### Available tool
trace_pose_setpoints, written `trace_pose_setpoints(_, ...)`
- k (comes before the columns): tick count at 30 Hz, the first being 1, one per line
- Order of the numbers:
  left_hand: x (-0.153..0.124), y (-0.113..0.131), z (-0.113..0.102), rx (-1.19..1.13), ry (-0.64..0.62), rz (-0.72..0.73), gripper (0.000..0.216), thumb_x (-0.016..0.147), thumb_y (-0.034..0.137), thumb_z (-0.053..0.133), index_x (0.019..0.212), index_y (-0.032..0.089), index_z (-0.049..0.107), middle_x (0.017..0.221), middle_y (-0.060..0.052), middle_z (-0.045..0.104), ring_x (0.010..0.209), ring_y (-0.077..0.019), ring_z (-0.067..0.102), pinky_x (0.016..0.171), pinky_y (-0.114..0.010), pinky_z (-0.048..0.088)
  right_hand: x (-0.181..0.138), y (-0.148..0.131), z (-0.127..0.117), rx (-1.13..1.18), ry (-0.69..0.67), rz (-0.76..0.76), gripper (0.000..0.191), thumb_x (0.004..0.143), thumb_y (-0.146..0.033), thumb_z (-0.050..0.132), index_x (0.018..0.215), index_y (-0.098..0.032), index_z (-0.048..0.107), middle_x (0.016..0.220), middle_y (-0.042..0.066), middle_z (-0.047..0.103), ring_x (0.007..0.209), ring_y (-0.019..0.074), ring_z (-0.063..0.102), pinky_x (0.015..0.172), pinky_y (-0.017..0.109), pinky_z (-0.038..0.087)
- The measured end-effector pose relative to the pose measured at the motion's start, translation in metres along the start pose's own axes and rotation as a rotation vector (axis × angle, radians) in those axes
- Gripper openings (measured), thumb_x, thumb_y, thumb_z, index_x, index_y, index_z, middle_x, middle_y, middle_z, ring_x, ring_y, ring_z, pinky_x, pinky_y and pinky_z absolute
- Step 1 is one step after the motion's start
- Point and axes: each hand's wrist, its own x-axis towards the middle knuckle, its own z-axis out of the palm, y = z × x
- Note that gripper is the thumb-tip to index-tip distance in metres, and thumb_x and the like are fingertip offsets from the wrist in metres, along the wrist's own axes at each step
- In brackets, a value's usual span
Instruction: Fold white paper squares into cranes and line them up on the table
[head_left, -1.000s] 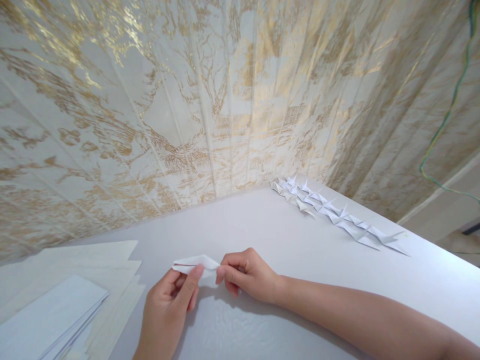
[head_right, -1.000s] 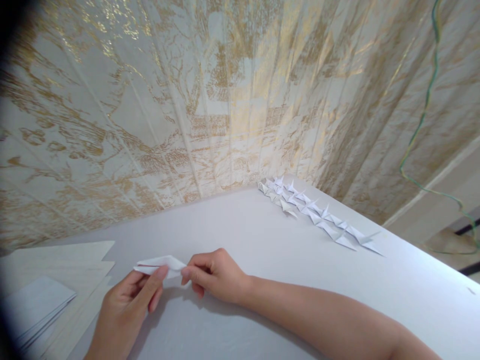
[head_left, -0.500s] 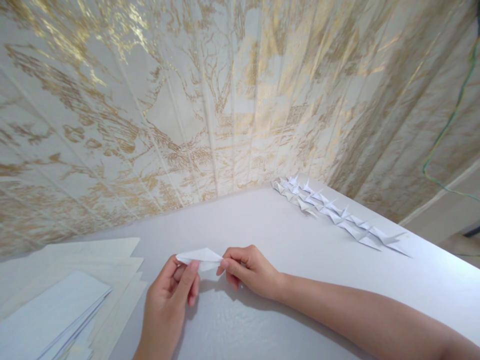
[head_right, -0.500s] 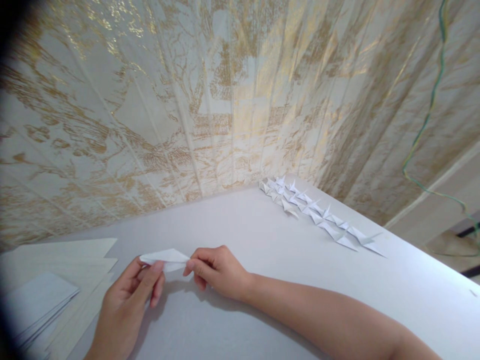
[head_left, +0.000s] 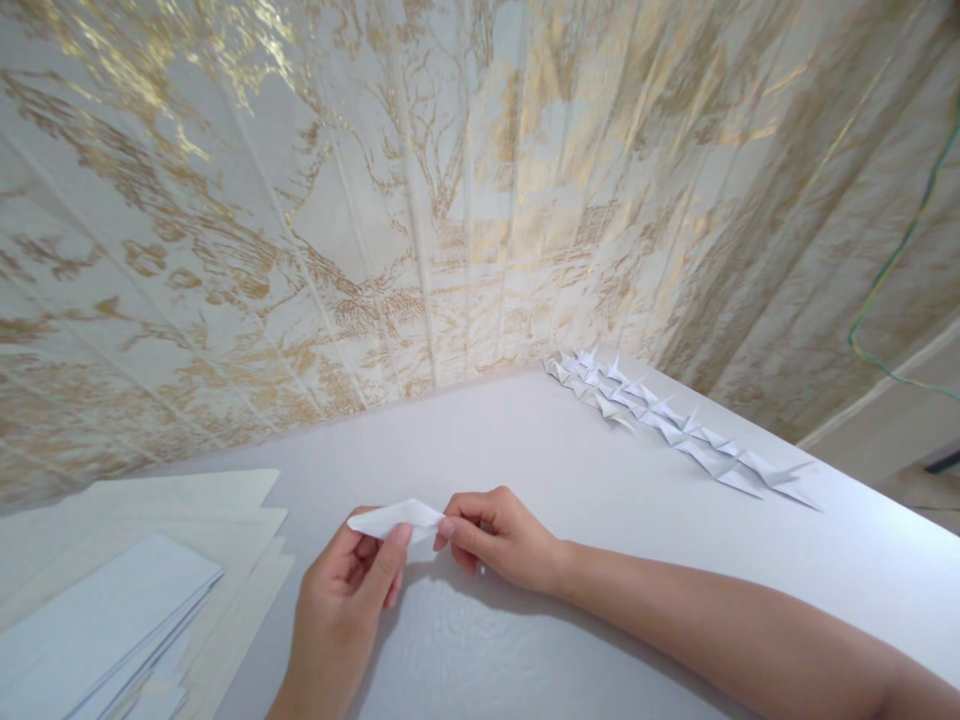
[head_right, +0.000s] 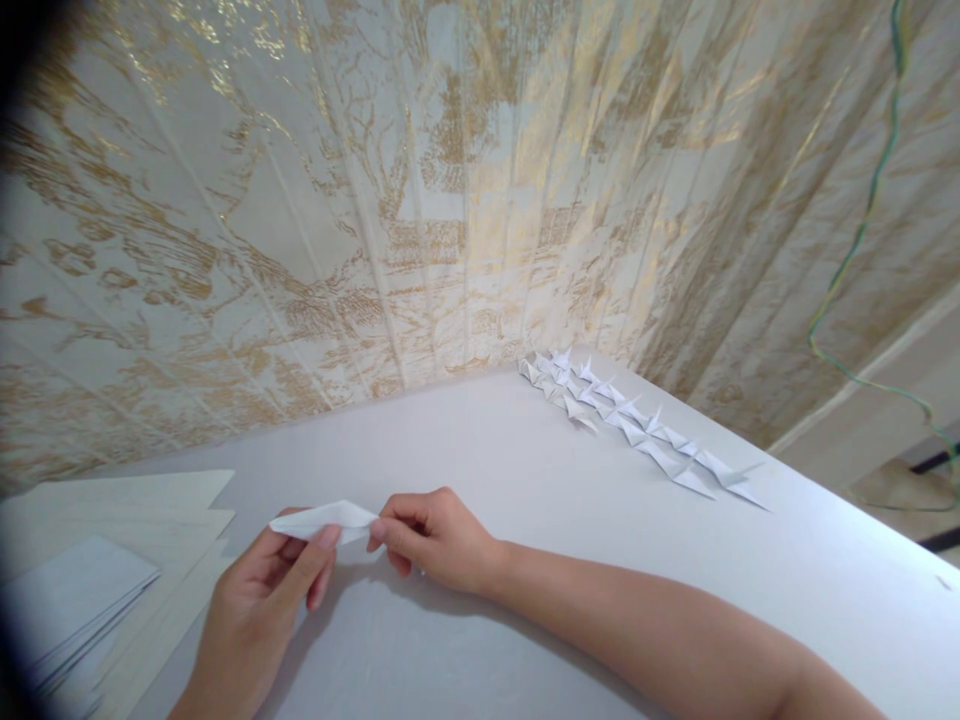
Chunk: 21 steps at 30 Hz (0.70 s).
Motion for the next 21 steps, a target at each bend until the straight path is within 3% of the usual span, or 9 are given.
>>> trace_pose_setpoints(7, 0.0001, -0.0012, -0.0018, 0.000, 0.012, -0.045, 0.030, 0.087, 0.050, 0.060, 0.098, 0.022, 0.058, 0.046, 0.012, 0.045, 0.044, -0.0074, 0.039, 0.043, -0.017, 0.032, -0.0014, -0.0004, -0.0015, -0.036, -0.053, -0.020, 0.047, 0.095, -0.054, 0.046, 0.079, -0.014, 0.064, 0.054, -0.004, 0.052, 0.047, 0.0080, 0.043, 0.049, 0.018, 0.034)
trace_pose_setpoints(16, 0.0050, -0.0022, -0.0067, -0.034, 0.072, -0.061, 0.029, 0.085, 0.050, 0.062, 0.080, 0.022, 0.058, 0.044, 0.011, 0.040, 0.043, -0.0078, 0.034, 0.044, -0.020, 0.027, -0.0002, 0.0026, 0.0008, 0.076, 0.059, 0.008, 0.050, 0.091, -0.061, 0.048, 0.078, -0.015, 0.062, 0.050, -0.005, 0.050, 0.044, 0.0078, 0.040, 0.047, 0.020, 0.032)
trace_pose_setpoints(21, 0.0051, -0.0038, -0.0051, 0.091, -0.137, -0.094, 0.039, 0.087, 0.054, 0.056, 0.065, 0.022, 0.053, 0.047, 0.010, 0.040, 0.048, -0.0090, 0.037, 0.051, -0.021, 0.031, 0.0039, 0.0059, -0.0009, 0.181, 0.205, -0.020, 0.047, 0.092, -0.058, 0.050, 0.070, -0.017, 0.053, 0.052, -0.004, 0.050, 0.047, 0.0079, 0.040, 0.047, 0.021, 0.031)
